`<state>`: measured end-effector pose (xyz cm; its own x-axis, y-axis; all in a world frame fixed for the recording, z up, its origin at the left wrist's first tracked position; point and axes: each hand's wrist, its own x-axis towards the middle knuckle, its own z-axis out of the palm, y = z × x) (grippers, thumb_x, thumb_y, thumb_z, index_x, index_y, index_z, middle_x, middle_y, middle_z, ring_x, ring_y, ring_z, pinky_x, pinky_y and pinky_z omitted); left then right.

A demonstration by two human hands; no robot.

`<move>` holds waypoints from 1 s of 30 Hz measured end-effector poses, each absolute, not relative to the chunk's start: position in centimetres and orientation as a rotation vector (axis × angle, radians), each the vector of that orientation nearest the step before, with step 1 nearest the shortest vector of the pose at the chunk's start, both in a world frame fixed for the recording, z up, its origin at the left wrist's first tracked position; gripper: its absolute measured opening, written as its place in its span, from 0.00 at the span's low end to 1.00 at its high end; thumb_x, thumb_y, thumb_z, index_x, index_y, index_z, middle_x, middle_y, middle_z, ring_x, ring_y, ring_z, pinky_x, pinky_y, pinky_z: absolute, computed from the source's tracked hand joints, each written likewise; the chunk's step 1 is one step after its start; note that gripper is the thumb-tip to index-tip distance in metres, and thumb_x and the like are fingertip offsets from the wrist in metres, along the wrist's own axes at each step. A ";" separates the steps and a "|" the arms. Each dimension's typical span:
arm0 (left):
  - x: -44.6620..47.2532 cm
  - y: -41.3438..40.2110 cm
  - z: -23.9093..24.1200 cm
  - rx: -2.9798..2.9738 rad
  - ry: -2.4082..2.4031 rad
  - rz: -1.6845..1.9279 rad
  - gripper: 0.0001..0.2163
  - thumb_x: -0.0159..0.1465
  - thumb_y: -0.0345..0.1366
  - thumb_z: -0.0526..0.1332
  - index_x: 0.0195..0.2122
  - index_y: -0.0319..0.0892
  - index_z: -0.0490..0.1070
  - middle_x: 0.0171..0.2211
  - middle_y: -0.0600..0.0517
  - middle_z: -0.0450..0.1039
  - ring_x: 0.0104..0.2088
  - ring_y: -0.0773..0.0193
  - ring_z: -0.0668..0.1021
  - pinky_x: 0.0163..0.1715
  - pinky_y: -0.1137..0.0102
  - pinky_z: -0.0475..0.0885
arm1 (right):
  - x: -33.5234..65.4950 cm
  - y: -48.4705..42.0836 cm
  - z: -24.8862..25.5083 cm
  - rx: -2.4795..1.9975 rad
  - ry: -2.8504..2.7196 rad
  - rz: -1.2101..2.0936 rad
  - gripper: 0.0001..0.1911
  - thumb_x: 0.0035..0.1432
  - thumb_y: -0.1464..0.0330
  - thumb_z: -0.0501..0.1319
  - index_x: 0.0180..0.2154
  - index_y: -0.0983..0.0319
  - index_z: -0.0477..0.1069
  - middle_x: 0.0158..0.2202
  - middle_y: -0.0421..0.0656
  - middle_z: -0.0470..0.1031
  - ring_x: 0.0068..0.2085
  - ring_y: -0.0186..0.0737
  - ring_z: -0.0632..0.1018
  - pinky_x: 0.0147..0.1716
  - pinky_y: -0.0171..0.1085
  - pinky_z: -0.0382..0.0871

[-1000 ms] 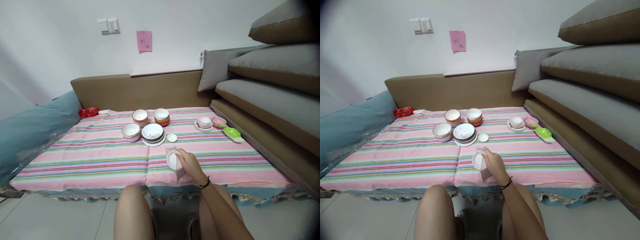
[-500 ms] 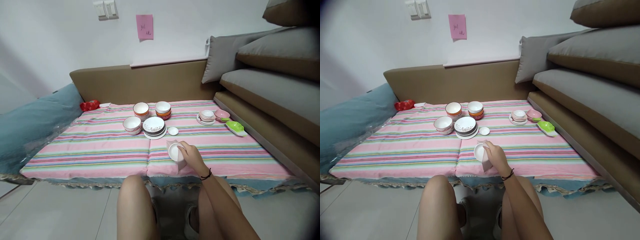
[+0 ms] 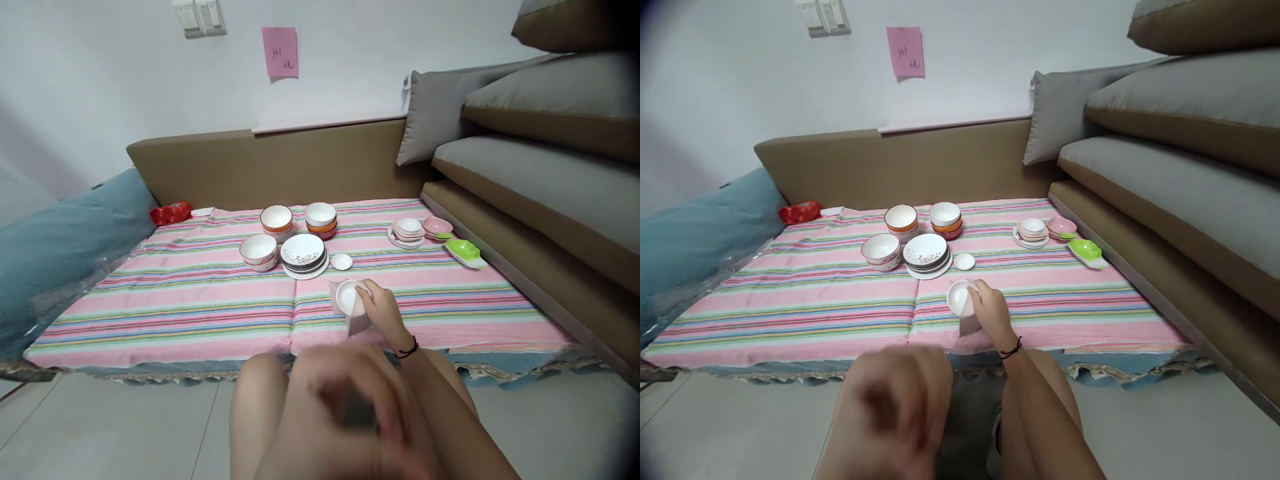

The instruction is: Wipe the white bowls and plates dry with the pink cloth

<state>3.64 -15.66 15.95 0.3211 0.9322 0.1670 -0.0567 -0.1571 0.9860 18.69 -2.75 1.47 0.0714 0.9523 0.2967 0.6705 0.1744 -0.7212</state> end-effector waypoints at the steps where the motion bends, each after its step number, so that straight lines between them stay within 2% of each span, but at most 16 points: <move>1: 3.4 -14.0 15.6 1.409 0.820 1.026 0.20 0.46 0.57 0.67 0.17 0.45 0.68 0.18 0.52 0.67 0.22 0.63 0.71 0.22 0.68 0.67 | 18.8 -2.6 1.4 -1.584 -1.592 0.443 0.15 0.62 0.60 0.50 0.31 0.61 0.68 0.20 0.39 0.66 0.23 0.36 0.66 0.24 0.33 0.53; 2: 3.1 -12.3 15.1 1.379 0.853 1.012 0.15 0.48 0.49 0.69 0.19 0.43 0.70 0.21 0.51 0.71 0.25 0.62 0.73 0.26 0.68 0.68 | 19.0 -2.5 1.3 -1.594 -1.520 0.434 0.16 0.61 0.59 0.50 0.27 0.61 0.66 0.19 0.37 0.63 0.22 0.35 0.64 0.23 0.33 0.52; 4: 2.5 -9.0 13.4 1.373 0.955 0.984 0.10 0.52 0.42 0.67 0.23 0.41 0.73 0.22 0.51 0.73 0.22 0.65 0.72 0.24 0.70 0.67 | 19.3 -2.1 1.2 -1.590 -1.405 0.441 0.20 0.61 0.56 0.51 0.22 0.60 0.59 0.17 0.36 0.57 0.22 0.34 0.61 0.22 0.33 0.51; 6: 2.1 -6.0 11.1 1.476 1.123 0.969 0.09 0.54 0.41 0.64 0.25 0.40 0.73 0.22 0.51 0.73 0.22 0.65 0.71 0.24 0.71 0.65 | 19.6 -1.9 1.1 -1.560 -1.321 0.473 0.22 0.60 0.54 0.52 0.20 0.60 0.54 0.16 0.35 0.53 0.22 0.33 0.59 0.22 0.32 0.50; 8: 2.0 -3.6 8.7 1.700 1.272 0.884 0.13 0.59 0.43 0.58 0.24 0.40 0.72 0.23 0.50 0.74 0.23 0.65 0.72 0.25 0.71 0.64 | 19.7 -1.7 1.1 -1.531 -1.277 0.495 0.22 0.60 0.53 0.51 0.20 0.60 0.53 0.17 0.35 0.53 0.22 0.33 0.59 0.22 0.32 0.51; 10: 2.2 -2.1 6.6 1.861 1.338 0.761 0.18 0.62 0.47 0.54 0.23 0.40 0.70 0.21 0.50 0.73 0.23 0.63 0.73 0.26 0.71 0.63 | 19.6 -1.6 1.1 -1.529 -1.290 0.503 0.21 0.60 0.54 0.50 0.22 0.60 0.56 0.18 0.36 0.57 0.23 0.33 0.61 0.22 0.32 0.53; 12: 2.6 -1.5 5.0 1.904 1.282 0.721 0.18 0.65 0.48 0.50 0.27 0.41 0.70 0.23 0.51 0.74 0.24 0.63 0.74 0.26 0.72 0.63 | 19.4 -1.6 1.0 -1.541 -1.337 0.508 0.19 0.61 0.55 0.50 0.25 0.61 0.61 0.20 0.37 0.62 0.24 0.35 0.64 0.23 0.32 0.55; 14: 3.0 -1.6 3.9 1.907 1.230 0.735 0.20 0.67 0.48 0.46 0.27 0.41 0.69 0.24 0.52 0.74 0.24 0.64 0.74 0.27 0.72 0.63 | 19.3 -1.5 0.9 -1.542 -1.388 0.504 0.18 0.60 0.56 0.50 0.26 0.61 0.62 0.21 0.38 0.63 0.24 0.34 0.64 0.23 0.32 0.55; 18: 3.4 -2.0 3.2 2.011 1.314 0.675 0.22 0.69 0.42 0.40 0.25 0.41 0.68 0.22 0.52 0.73 0.23 0.65 0.74 0.27 0.73 0.63 | 19.2 -1.3 0.9 -1.576 -1.432 0.484 0.23 0.57 0.54 0.54 0.18 0.60 0.54 0.16 0.34 0.51 0.21 0.31 0.57 0.20 0.32 0.48; 21: 3.2 -1.9 3.3 2.111 1.496 0.578 0.20 0.67 0.37 0.43 0.25 0.40 0.69 0.23 0.49 0.74 0.24 0.63 0.74 0.25 0.72 0.60 | 19.2 -1.4 1.0 -1.581 -1.495 0.451 0.25 0.57 0.54 0.56 0.17 0.60 0.51 0.16 0.33 0.48 0.21 0.30 0.54 0.20 0.32 0.46; 24: 2.8 -1.6 3.3 2.155 1.588 0.523 0.16 0.63 0.35 0.47 0.26 0.38 0.72 0.24 0.44 0.74 0.24 0.59 0.73 0.24 0.69 0.56 | 19.1 -1.6 1.1 -1.547 -1.663 0.397 0.19 0.60 0.58 0.54 0.21 0.61 0.59 0.17 0.35 0.57 0.22 0.31 0.59 0.23 0.32 0.50; 27: 2.2 -1.5 3.2 2.211 1.618 0.461 0.14 0.61 0.35 0.50 0.26 0.37 0.73 0.24 0.41 0.74 0.25 0.56 0.74 0.25 0.68 0.55 | 18.9 -1.8 1.3 -1.482 -1.790 0.419 0.13 0.62 0.61 0.52 0.32 0.61 0.69 0.27 0.41 0.72 0.27 0.36 0.69 0.28 0.32 0.57; 30: 1.6 -1.6 3.3 2.247 1.573 0.418 0.13 0.59 0.35 0.52 0.23 0.39 0.73 0.24 0.42 0.74 0.25 0.57 0.73 0.26 0.68 0.56 | 18.7 -2.0 1.3 -1.425 -1.862 0.442 0.15 0.63 0.60 0.51 0.34 0.61 0.71 0.30 0.43 0.75 0.29 0.37 0.71 0.30 0.33 0.59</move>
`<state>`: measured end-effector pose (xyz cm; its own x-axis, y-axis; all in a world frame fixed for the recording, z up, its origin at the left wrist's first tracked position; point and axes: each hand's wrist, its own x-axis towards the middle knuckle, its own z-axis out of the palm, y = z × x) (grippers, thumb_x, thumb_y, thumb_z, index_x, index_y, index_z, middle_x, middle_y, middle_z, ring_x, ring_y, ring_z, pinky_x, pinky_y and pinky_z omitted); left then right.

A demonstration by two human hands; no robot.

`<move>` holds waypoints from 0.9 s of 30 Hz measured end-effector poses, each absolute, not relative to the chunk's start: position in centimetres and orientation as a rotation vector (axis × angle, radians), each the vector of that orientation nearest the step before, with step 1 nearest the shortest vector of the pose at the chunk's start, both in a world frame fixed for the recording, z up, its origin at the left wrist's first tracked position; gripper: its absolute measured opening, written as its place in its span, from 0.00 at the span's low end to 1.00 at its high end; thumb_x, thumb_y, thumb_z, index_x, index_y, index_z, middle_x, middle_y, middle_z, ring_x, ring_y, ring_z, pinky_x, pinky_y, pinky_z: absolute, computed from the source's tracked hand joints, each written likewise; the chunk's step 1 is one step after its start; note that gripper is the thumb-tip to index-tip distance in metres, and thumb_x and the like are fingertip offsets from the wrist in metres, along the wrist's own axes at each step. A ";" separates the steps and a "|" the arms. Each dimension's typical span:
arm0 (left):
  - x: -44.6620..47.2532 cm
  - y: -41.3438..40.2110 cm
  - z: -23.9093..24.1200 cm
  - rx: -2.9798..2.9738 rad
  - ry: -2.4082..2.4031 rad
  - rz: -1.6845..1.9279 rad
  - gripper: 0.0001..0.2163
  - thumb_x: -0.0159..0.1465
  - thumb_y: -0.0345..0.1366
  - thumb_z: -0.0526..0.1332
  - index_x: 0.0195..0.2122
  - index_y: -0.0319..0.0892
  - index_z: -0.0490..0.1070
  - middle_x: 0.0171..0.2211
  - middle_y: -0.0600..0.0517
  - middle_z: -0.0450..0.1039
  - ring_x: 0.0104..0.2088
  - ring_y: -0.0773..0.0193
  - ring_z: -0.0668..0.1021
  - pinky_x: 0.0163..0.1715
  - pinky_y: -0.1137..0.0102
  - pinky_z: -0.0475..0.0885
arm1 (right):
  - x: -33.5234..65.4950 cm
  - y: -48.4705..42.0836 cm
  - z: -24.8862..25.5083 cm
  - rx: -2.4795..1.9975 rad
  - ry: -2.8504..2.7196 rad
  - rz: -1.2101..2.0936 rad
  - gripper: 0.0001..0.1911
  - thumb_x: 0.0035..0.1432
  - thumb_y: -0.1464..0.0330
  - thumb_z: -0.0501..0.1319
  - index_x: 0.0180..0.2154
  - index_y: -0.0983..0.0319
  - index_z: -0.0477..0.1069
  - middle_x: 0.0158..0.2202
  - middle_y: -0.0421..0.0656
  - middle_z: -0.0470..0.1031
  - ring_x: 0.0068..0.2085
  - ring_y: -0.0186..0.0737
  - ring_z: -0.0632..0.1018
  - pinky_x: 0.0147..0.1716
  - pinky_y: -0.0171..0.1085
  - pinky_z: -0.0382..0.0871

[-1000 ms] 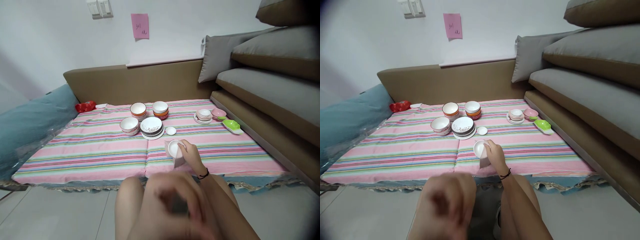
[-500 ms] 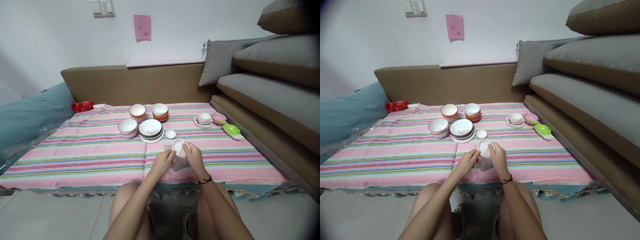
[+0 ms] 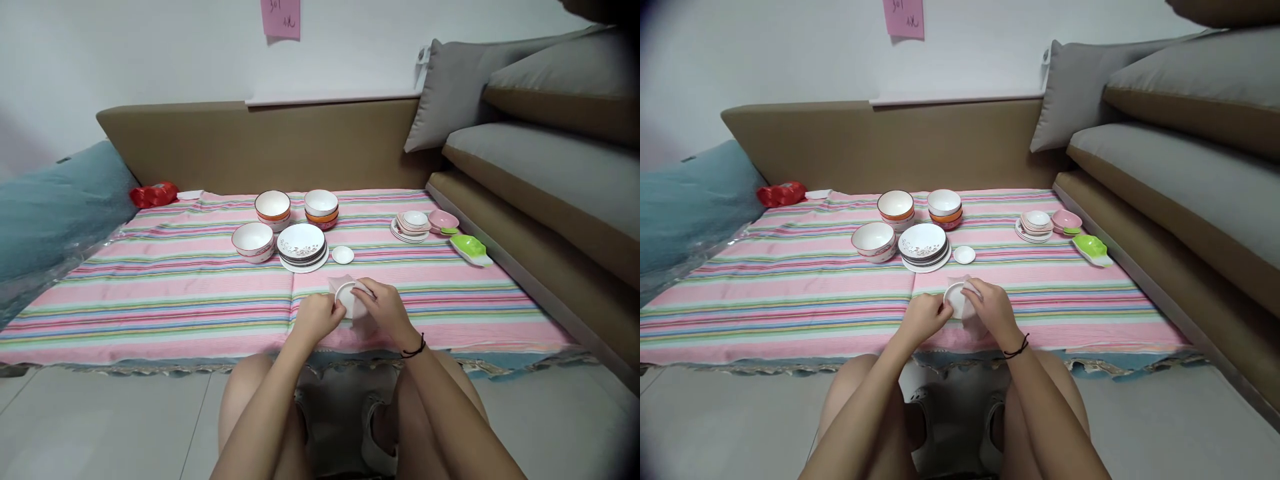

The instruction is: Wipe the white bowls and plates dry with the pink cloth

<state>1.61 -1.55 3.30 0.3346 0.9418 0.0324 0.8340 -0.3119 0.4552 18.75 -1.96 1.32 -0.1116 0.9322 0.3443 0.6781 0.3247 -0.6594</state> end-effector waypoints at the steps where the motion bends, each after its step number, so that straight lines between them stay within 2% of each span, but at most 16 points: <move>1: 1.4 -1.6 3.4 2.246 1.547 0.410 0.12 0.59 0.35 0.53 0.22 0.39 0.72 0.22 0.44 0.73 0.24 0.58 0.73 0.26 0.68 0.56 | 18.7 -2.0 1.3 -1.423 -1.889 0.429 0.16 0.63 0.59 0.51 0.32 0.61 0.71 0.27 0.42 0.74 0.28 0.37 0.71 0.29 0.32 0.58; 3: 1.2 -1.7 3.5 2.229 1.493 0.408 0.13 0.59 0.35 0.53 0.20 0.40 0.69 0.21 0.47 0.72 0.23 0.60 0.72 0.25 0.69 0.55 | 18.7 -2.0 1.1 -1.474 -1.926 0.351 0.21 0.63 0.55 0.51 0.26 0.61 0.69 0.21 0.41 0.69 0.23 0.35 0.67 0.26 0.33 0.55; 6: 1.2 -2.0 3.5 2.174 1.433 0.459 0.17 0.65 0.37 0.47 0.21 0.41 0.66 0.19 0.50 0.70 0.22 0.64 0.71 0.24 0.70 0.56 | 18.7 -2.0 0.9 -1.605 -1.870 0.205 0.26 0.61 0.51 0.50 0.19 0.60 0.63 0.15 0.39 0.62 0.20 0.33 0.60 0.23 0.34 0.48; 8: 1.5 -2.1 3.2 2.035 1.357 0.569 0.18 0.67 0.41 0.44 0.24 0.42 0.65 0.19 0.52 0.70 0.22 0.65 0.72 0.24 0.72 0.59 | 18.6 -2.0 0.9 -1.649 -1.785 0.192 0.26 0.62 0.52 0.50 0.18 0.60 0.60 0.15 0.39 0.61 0.20 0.33 0.59 0.22 0.34 0.47; 10: 1.9 -2.1 2.8 1.838 1.254 0.683 0.16 0.67 0.44 0.46 0.28 0.42 0.63 0.20 0.54 0.70 0.21 0.65 0.72 0.25 0.73 0.62 | 18.5 -2.0 1.0 -1.664 -1.714 0.239 0.24 0.62 0.54 0.50 0.19 0.60 0.60 0.16 0.38 0.61 0.20 0.33 0.60 0.23 0.33 0.49; 12: 2.3 -1.9 2.3 1.686 1.188 0.770 0.12 0.66 0.45 0.49 0.31 0.43 0.62 0.20 0.55 0.70 0.21 0.65 0.73 0.25 0.73 0.64 | 18.4 -2.1 1.1 -1.656 -1.683 0.297 0.21 0.63 0.57 0.49 0.22 0.60 0.63 0.17 0.39 0.64 0.21 0.34 0.62 0.24 0.33 0.51; 15: 2.6 -1.6 1.8 1.586 1.170 0.850 0.12 0.66 0.42 0.48 0.30 0.43 0.62 0.17 0.56 0.67 0.19 0.66 0.71 0.24 0.73 0.65 | 18.0 -2.0 1.2 -1.588 -1.676 0.382 0.16 0.63 0.62 0.47 0.35 0.61 0.70 0.26 0.43 0.72 0.26 0.39 0.70 0.27 0.33 0.57; 17: 2.7 -1.4 1.8 1.599 1.208 0.868 0.12 0.65 0.41 0.48 0.28 0.43 0.62 0.17 0.57 0.66 0.18 0.66 0.70 0.22 0.73 0.63 | 17.6 -1.8 1.3 -1.486 -1.653 0.444 0.15 0.62 0.66 0.47 0.43 0.62 0.69 0.35 0.46 0.76 0.34 0.42 0.74 0.33 0.34 0.62; 20: 3.0 -1.3 2.1 1.653 1.295 0.911 0.12 0.64 0.38 0.49 0.25 0.42 0.63 0.17 0.56 0.64 0.19 0.67 0.68 0.23 0.73 0.60 | 17.2 -1.6 1.5 -1.341 -1.576 0.513 0.17 0.58 0.70 0.48 0.47 0.62 0.68 0.44 0.46 0.75 0.42 0.42 0.74 0.40 0.35 0.64; 22: 3.2 -1.4 2.2 1.665 1.331 0.954 0.13 0.64 0.38 0.49 0.25 0.41 0.64 0.18 0.56 0.63 0.21 0.66 0.68 0.24 0.72 0.58 | 17.2 -1.5 1.7 -1.350 -1.521 0.508 0.13 0.58 0.68 0.51 0.41 0.62 0.70 0.38 0.44 0.76 0.37 0.40 0.74 0.37 0.34 0.64; 24: 3.5 -1.4 2.3 1.680 1.347 0.993 0.13 0.65 0.39 0.49 0.28 0.40 0.67 0.19 0.56 0.64 0.22 0.66 0.67 0.24 0.72 0.57 | 17.4 -1.5 1.7 -1.435 -1.483 0.473 0.11 0.58 0.63 0.55 0.29 0.62 0.70 0.24 0.39 0.71 0.27 0.35 0.69 0.28 0.32 0.60; 27: 3.8 -1.4 2.3 1.698 1.369 1.059 0.15 0.66 0.41 0.48 0.33 0.40 0.71 0.21 0.55 0.65 0.23 0.67 0.66 0.24 0.72 0.55 | 17.7 -1.5 1.6 -1.517 -1.459 0.443 0.22 0.59 0.57 0.55 0.18 0.61 0.59 0.15 0.35 0.56 0.20 0.31 0.59 0.21 0.32 0.51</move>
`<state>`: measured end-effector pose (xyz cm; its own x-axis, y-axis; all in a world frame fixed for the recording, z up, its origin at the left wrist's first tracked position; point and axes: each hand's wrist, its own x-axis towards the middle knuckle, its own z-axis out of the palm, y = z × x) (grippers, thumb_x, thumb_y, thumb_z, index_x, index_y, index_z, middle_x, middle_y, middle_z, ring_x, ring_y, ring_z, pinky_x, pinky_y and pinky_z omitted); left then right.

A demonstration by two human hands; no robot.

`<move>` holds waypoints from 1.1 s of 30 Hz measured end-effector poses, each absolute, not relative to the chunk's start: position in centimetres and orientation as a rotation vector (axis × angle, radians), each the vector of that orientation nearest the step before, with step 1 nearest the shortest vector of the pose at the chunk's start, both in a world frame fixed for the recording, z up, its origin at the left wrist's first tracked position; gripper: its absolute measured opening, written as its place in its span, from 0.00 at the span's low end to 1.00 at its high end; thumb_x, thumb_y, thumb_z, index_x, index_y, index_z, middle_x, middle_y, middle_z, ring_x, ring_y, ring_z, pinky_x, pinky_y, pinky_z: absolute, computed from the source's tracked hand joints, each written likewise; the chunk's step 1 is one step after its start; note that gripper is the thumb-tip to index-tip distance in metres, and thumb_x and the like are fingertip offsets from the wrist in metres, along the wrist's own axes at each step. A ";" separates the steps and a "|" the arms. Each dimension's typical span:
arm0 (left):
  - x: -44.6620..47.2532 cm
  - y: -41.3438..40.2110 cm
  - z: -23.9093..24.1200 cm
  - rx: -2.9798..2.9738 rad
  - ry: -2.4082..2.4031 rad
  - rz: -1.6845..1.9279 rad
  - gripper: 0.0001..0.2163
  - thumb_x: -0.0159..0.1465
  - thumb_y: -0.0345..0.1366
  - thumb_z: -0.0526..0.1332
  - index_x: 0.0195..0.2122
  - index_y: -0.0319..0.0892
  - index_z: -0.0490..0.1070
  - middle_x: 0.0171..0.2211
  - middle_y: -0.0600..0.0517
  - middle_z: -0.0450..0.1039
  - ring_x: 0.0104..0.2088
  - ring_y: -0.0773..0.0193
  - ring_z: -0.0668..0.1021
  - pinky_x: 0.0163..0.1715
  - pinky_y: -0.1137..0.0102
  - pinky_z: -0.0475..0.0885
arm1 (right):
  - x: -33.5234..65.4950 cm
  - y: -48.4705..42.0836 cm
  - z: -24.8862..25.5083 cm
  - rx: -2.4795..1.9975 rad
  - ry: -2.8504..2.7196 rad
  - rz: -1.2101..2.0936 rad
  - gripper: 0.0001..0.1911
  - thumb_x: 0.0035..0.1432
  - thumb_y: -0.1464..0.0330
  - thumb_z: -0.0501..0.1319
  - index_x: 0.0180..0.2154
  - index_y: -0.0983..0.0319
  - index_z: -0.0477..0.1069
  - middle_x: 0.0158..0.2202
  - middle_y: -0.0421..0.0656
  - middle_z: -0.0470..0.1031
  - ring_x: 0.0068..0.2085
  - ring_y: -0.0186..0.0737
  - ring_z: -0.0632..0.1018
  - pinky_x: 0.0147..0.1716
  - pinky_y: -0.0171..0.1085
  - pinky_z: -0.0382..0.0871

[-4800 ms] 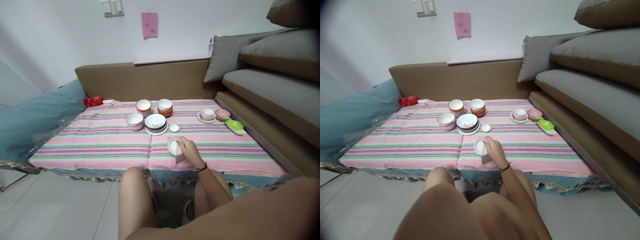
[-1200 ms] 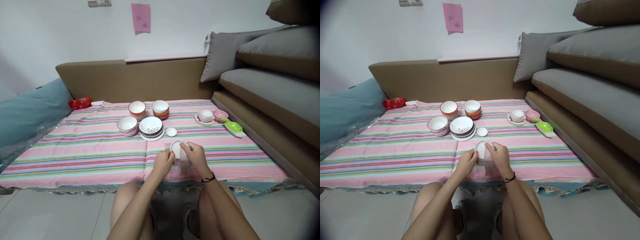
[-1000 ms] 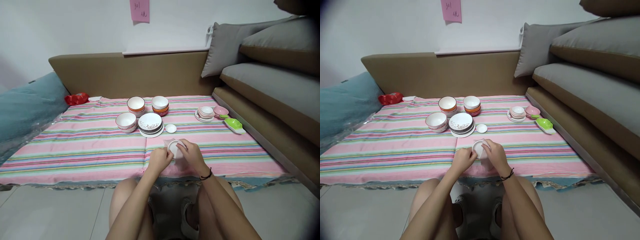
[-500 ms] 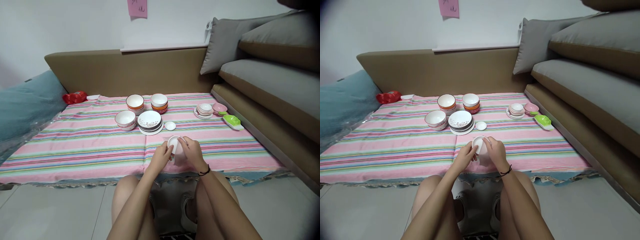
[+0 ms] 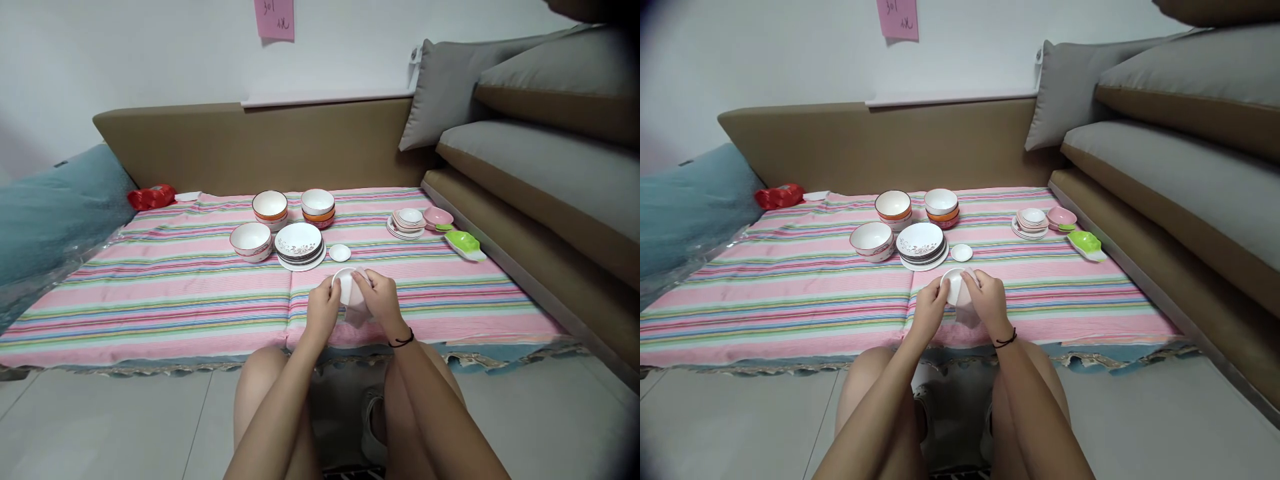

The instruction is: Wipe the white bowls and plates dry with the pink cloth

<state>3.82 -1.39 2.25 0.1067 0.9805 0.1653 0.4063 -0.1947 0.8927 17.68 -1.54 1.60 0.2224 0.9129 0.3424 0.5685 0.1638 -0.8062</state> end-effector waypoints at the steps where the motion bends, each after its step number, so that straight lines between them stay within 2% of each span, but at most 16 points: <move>1: 3.9 -1.3 2.2 1.700 1.376 1.073 0.16 0.66 0.42 0.48 0.33 0.40 0.71 0.21 0.55 0.65 0.23 0.67 0.66 0.24 0.73 0.55 | 17.7 -1.6 1.5 -1.512 -1.462 0.448 0.22 0.60 0.57 0.55 0.18 0.61 0.59 0.15 0.35 0.55 0.20 0.31 0.59 0.21 0.32 0.50; 3: 4.0 -1.2 2.1 1.707 1.376 1.077 0.16 0.66 0.42 0.48 0.33 0.39 0.72 0.21 0.55 0.65 0.23 0.67 0.67 0.23 0.73 0.55 | 17.8 -1.6 1.5 -1.454 -1.481 0.469 0.18 0.61 0.59 0.53 0.23 0.61 0.66 0.18 0.36 0.63 0.22 0.33 0.64 0.23 0.32 0.55; 5: 4.2 -1.2 2.0 1.717 1.359 1.074 0.16 0.66 0.41 0.49 0.34 0.39 0.73 0.21 0.54 0.67 0.23 0.67 0.67 0.24 0.73 0.56 | 17.9 -1.7 1.6 -1.355 -1.505 0.503 0.12 0.61 0.63 0.52 0.35 0.61 0.71 0.30 0.41 0.74 0.31 0.38 0.73 0.32 0.34 0.63; 7: 4.2 -1.2 2.0 1.711 1.356 1.089 0.16 0.67 0.41 0.48 0.36 0.39 0.74 0.23 0.53 0.69 0.24 0.66 0.68 0.24 0.73 0.57 | 17.9 -1.8 1.7 -1.259 -1.523 0.566 0.15 0.60 0.65 0.53 0.46 0.61 0.70 0.44 0.45 0.75 0.43 0.42 0.75 0.42 0.36 0.65; 8: 4.2 -1.3 2.0 1.699 1.363 1.104 0.17 0.67 0.41 0.48 0.38 0.39 0.74 0.23 0.53 0.70 0.24 0.66 0.69 0.25 0.73 0.57 | 18.0 -1.8 1.8 -1.231 -1.522 0.613 0.17 0.59 0.65 0.54 0.50 0.60 0.67 0.48 0.45 0.74 0.46 0.43 0.74 0.44 0.37 0.65; 10: 4.2 -1.3 1.9 1.668 1.385 1.137 0.18 0.67 0.42 0.48 0.40 0.38 0.75 0.24 0.52 0.71 0.25 0.65 0.69 0.25 0.73 0.58 | 18.2 -1.9 1.8 -1.200 -1.483 0.735 0.22 0.60 0.63 0.54 0.55 0.59 0.62 0.48 0.46 0.74 0.44 0.43 0.75 0.42 0.38 0.67; 12: 4.0 -1.2 1.9 1.653 1.401 1.163 0.18 0.67 0.43 0.49 0.41 0.38 0.75 0.24 0.52 0.71 0.25 0.65 0.70 0.25 0.73 0.58 | 18.3 -1.8 1.7 -1.162 -1.392 0.855 0.21 0.61 0.61 0.52 0.55 0.59 0.58 0.41 0.45 0.76 0.36 0.41 0.77 0.36 0.37 0.69; 14: 3.9 -1.1 1.8 1.659 1.406 1.176 0.18 0.67 0.43 0.49 0.42 0.38 0.75 0.25 0.52 0.72 0.26 0.65 0.70 0.25 0.73 0.58 | 18.4 -1.8 1.4 -1.111 -1.307 0.929 0.18 0.61 0.61 0.52 0.51 0.59 0.58 0.35 0.43 0.77 0.30 0.39 0.76 0.30 0.36 0.69; 16: 3.8 -1.0 1.8 1.677 1.389 1.176 0.18 0.67 0.43 0.49 0.43 0.39 0.75 0.26 0.52 0.73 0.26 0.65 0.70 0.25 0.73 0.58 | 18.3 -1.7 1.2 -1.095 -1.267 0.922 0.15 0.59 0.61 0.55 0.46 0.59 0.58 0.33 0.42 0.77 0.27 0.38 0.75 0.26 0.34 0.68; 21: 4.1 -1.1 1.8 1.729 1.281 1.108 0.18 0.67 0.44 0.49 0.39 0.38 0.75 0.23 0.53 0.69 0.23 0.66 0.68 0.24 0.74 0.57 | 17.8 -1.7 1.0 -1.184 -1.199 0.646 0.14 0.52 0.63 0.63 0.40 0.61 0.65 0.35 0.46 0.79 0.35 0.42 0.79 0.32 0.36 0.72; 26: 4.1 -1.2 1.6 1.757 1.267 1.060 0.18 0.66 0.44 0.49 0.35 0.39 0.74 0.21 0.54 0.66 0.23 0.67 0.66 0.23 0.74 0.57 | 17.8 -2.0 1.8 -1.192 -1.362 0.385 0.09 0.55 0.64 0.61 0.36 0.62 0.74 0.38 0.46 0.78 0.39 0.43 0.78 0.41 0.39 0.71; 29: 3.9 -1.1 1.6 1.746 1.278 1.073 0.18 0.66 0.44 0.49 0.35 0.38 0.74 0.22 0.54 0.68 0.23 0.67 0.67 0.24 0.74 0.58 | 17.9 -2.4 2.4 -1.123 -1.465 0.405 0.11 0.59 0.65 0.58 0.40 0.62 0.75 0.43 0.47 0.77 0.45 0.44 0.76 0.46 0.40 0.69; 33: 3.5 -1.0 1.8 1.746 1.282 1.102 0.18 0.67 0.44 0.49 0.39 0.39 0.75 0.24 0.53 0.71 0.25 0.66 0.69 0.25 0.74 0.60 | 17.9 -2.6 2.5 -1.084 -1.396 0.626 0.17 0.64 0.63 0.50 0.48 0.62 0.69 0.46 0.47 0.75 0.47 0.43 0.75 0.45 0.39 0.69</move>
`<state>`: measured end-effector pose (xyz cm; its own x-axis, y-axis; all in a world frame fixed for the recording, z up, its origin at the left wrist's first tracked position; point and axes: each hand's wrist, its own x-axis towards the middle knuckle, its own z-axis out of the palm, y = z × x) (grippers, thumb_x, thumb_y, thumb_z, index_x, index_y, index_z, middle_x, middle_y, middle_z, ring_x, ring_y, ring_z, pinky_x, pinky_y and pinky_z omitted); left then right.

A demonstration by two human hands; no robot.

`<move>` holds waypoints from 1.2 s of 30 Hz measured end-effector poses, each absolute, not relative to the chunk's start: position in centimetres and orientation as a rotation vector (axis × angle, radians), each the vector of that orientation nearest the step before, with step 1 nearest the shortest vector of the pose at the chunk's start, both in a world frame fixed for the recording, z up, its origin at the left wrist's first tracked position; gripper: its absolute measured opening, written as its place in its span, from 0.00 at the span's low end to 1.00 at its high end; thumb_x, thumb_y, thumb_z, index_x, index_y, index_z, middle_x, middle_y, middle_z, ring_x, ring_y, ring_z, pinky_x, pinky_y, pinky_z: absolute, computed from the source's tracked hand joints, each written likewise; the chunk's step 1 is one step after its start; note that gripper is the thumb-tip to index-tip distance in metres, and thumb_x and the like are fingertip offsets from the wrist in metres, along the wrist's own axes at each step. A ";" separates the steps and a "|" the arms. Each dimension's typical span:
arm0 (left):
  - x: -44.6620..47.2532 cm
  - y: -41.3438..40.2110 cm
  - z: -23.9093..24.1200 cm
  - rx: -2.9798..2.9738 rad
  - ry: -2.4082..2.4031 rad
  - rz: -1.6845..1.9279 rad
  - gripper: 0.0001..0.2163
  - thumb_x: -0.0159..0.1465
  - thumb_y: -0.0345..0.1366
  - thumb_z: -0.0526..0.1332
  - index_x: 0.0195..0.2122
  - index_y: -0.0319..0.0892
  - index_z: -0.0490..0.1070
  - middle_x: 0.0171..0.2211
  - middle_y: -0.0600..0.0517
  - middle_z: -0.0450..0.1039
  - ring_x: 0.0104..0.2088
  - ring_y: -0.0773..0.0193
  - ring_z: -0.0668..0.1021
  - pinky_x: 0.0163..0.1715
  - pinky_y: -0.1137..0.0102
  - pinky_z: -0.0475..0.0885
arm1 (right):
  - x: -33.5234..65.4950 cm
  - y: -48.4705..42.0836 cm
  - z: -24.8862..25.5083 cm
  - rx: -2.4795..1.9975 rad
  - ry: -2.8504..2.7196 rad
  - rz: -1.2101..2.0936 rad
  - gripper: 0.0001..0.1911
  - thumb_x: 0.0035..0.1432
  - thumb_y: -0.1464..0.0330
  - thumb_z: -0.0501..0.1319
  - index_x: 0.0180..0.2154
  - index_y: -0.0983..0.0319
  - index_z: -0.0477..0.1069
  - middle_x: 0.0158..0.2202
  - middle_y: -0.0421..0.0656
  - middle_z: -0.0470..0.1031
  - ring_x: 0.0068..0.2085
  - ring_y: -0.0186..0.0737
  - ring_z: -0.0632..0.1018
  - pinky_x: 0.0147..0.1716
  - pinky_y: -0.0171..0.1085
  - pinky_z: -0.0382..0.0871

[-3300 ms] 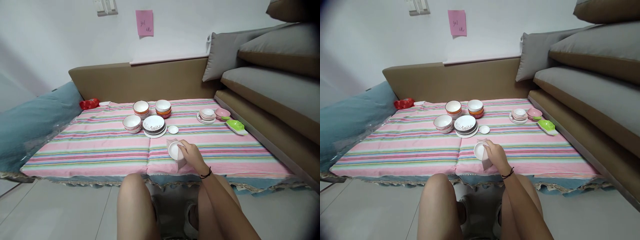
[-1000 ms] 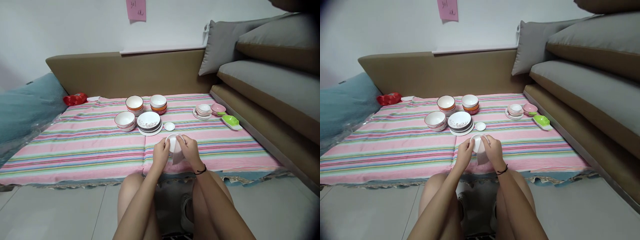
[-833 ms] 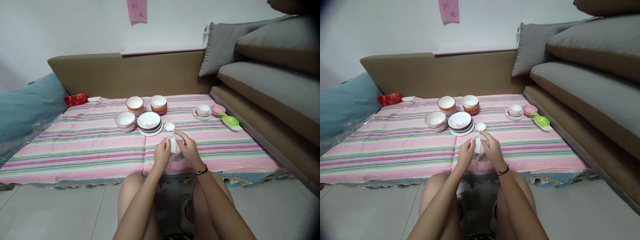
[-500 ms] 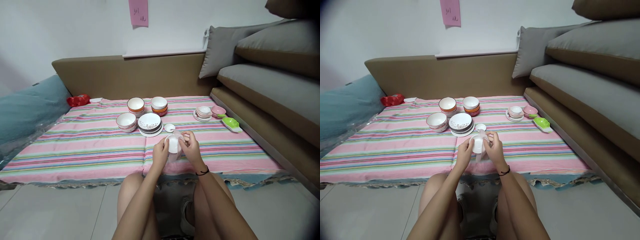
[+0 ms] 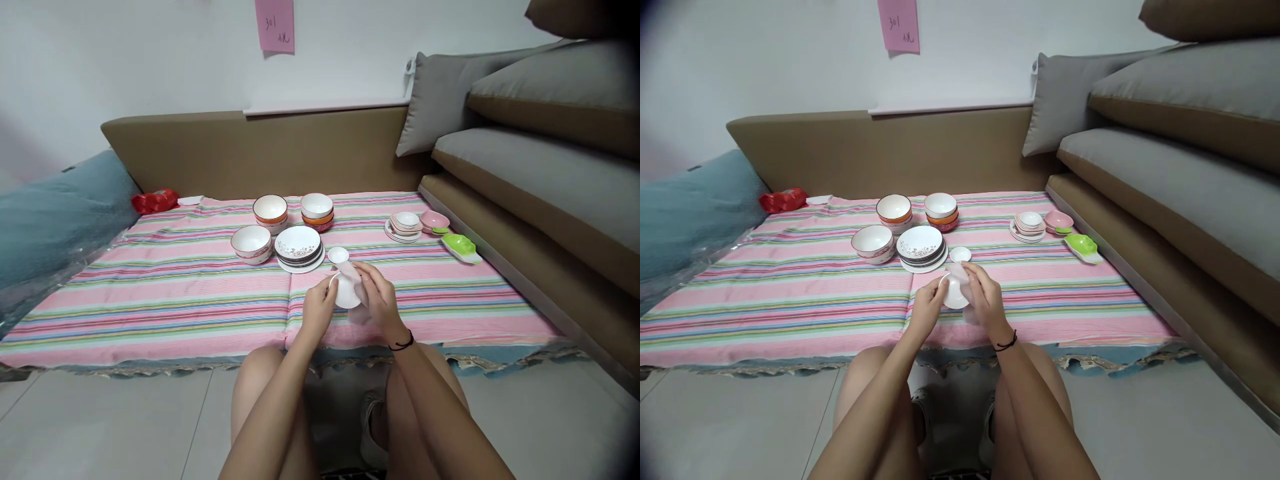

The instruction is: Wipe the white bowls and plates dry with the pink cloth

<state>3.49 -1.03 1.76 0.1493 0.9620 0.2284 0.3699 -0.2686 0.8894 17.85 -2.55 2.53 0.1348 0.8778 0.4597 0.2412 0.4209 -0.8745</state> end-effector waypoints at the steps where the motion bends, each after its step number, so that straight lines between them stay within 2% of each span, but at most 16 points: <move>1: 3.4 -1.0 1.8 1.752 1.282 1.106 0.18 0.67 0.43 0.49 0.41 0.39 0.75 0.25 0.52 0.72 0.25 0.66 0.70 0.25 0.74 0.60 | 17.9 -2.5 2.4 -1.084 -1.368 0.661 0.16 0.63 0.62 0.50 0.47 0.62 0.69 0.45 0.47 0.76 0.46 0.43 0.76 0.44 0.38 0.69; 6: 3.2 -1.3 2.1 1.780 1.329 1.091 0.19 0.67 0.43 0.49 0.45 0.39 0.75 0.29 0.50 0.76 0.27 0.63 0.74 0.27 0.73 0.64 | 17.9 -1.9 1.4 -1.155 -1.414 0.675 0.11 0.57 0.63 0.59 0.41 0.61 0.68 0.39 0.46 0.76 0.41 0.42 0.77 0.38 0.36 0.69; 9: 3.2 -1.5 2.3 1.808 1.337 1.057 0.17 0.66 0.41 0.50 0.49 0.40 0.74 0.39 0.47 0.78 0.36 0.59 0.77 0.34 0.72 0.67 | 18.0 -1.9 1.4 -1.258 -1.479 0.626 0.09 0.57 0.62 0.59 0.34 0.61 0.69 0.30 0.42 0.75 0.32 0.39 0.76 0.30 0.33 0.66; 11: 3.1 -1.5 2.4 1.805 1.290 1.051 0.17 0.66 0.40 0.51 0.49 0.41 0.73 0.42 0.47 0.78 0.38 0.59 0.77 0.37 0.71 0.68 | 18.2 -2.1 1.6 -1.344 -1.506 0.573 0.14 0.58 0.59 0.58 0.26 0.61 0.68 0.21 0.38 0.70 0.25 0.34 0.70 0.24 0.31 0.60; 14: 3.1 -1.5 2.4 1.722 1.215 1.067 0.17 0.66 0.41 0.50 0.48 0.41 0.74 0.39 0.48 0.78 0.36 0.61 0.77 0.34 0.72 0.68 | 18.3 -2.2 1.9 -1.443 -1.549 0.465 0.22 0.59 0.56 0.56 0.19 0.62 0.63 0.15 0.36 0.61 0.20 0.31 0.63 0.21 0.32 0.54; 15: 3.1 -1.4 2.3 1.696 1.211 1.074 0.17 0.66 0.42 0.50 0.47 0.40 0.75 0.38 0.49 0.78 0.34 0.61 0.77 0.33 0.72 0.68 | 18.3 -2.3 2.0 -1.454 -1.563 0.441 0.23 0.60 0.56 0.55 0.18 0.62 0.63 0.15 0.37 0.61 0.20 0.31 0.63 0.21 0.33 0.54; 17: 3.0 -1.3 2.2 1.676 1.220 1.089 0.18 0.66 0.43 0.50 0.45 0.39 0.76 0.37 0.49 0.78 0.33 0.61 0.77 0.31 0.72 0.67 | 18.2 -2.3 2.0 -1.420 -1.599 0.433 0.19 0.62 0.58 0.53 0.23 0.62 0.68 0.20 0.39 0.69 0.23 0.34 0.68 0.24 0.33 0.58; 19: 2.9 -1.2 2.0 1.686 1.223 1.094 0.18 0.66 0.43 0.51 0.45 0.39 0.75 0.38 0.48 0.78 0.34 0.60 0.77 0.31 0.72 0.67 | 18.0 -2.3 1.9 -1.355 -1.637 0.464 0.14 0.61 0.62 0.53 0.33 0.61 0.73 0.30 0.43 0.76 0.31 0.38 0.74 0.30 0.34 0.64; 22: 2.6 -1.1 2.0 1.763 1.220 1.052 0.17 0.66 0.42 0.52 0.48 0.42 0.74 0.43 0.48 0.78 0.39 0.58 0.77 0.36 0.70 0.68 | 18.0 -2.1 1.8 -1.296 -1.703 0.484 0.13 0.60 0.65 0.53 0.43 0.60 0.71 0.41 0.45 0.77 0.40 0.43 0.76 0.38 0.36 0.67; 25: 2.3 -1.2 2.2 1.857 1.236 0.966 0.16 0.66 0.42 0.52 0.48 0.45 0.74 0.42 0.49 0.78 0.40 0.57 0.78 0.37 0.70 0.67 | 18.1 -2.1 1.8 -1.300 -1.780 0.473 0.11 0.60 0.65 0.54 0.40 0.60 0.72 0.39 0.45 0.78 0.38 0.42 0.76 0.37 0.36 0.66; 27: 2.1 -1.3 2.4 1.880 1.230 0.935 0.16 0.66 0.42 0.51 0.48 0.45 0.75 0.41 0.50 0.78 0.39 0.58 0.78 0.36 0.70 0.67 | 18.2 -2.1 1.7 -1.354 -1.799 0.461 0.11 0.60 0.63 0.54 0.34 0.60 0.72 0.32 0.43 0.77 0.32 0.40 0.76 0.32 0.34 0.64; 30: 2.0 -1.3 2.5 1.858 1.231 0.920 0.16 0.66 0.43 0.51 0.44 0.44 0.77 0.36 0.49 0.79 0.35 0.59 0.77 0.33 0.71 0.67 | 18.2 -2.3 1.6 -1.460 -1.800 0.427 0.15 0.60 0.59 0.55 0.26 0.60 0.70 0.23 0.41 0.74 0.26 0.38 0.73 0.26 0.33 0.60; 32: 1.9 -1.3 2.4 1.796 1.221 0.911 0.16 0.65 0.43 0.52 0.42 0.42 0.77 0.30 0.50 0.77 0.30 0.61 0.76 0.30 0.72 0.66 | 18.0 -2.4 1.6 -1.472 -1.806 0.424 0.16 0.61 0.59 0.54 0.27 0.60 0.70 0.23 0.41 0.74 0.26 0.38 0.73 0.26 0.33 0.59; 36: 1.9 -1.2 2.1 1.580 1.149 0.961 0.18 0.63 0.46 0.55 0.46 0.39 0.73 0.24 0.53 0.71 0.23 0.66 0.72 0.23 0.74 0.65 | 17.9 -2.3 1.5 -1.490 -1.679 0.377 0.14 0.62 0.61 0.52 0.32 0.60 0.72 0.28 0.43 0.76 0.29 0.40 0.74 0.28 0.34 0.60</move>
<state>1.87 -1.18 2.11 0.2568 0.9639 0.0698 0.2386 -0.1333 0.9619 17.93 -2.28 1.53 0.0583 0.9218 0.3834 0.6697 0.2487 -0.6998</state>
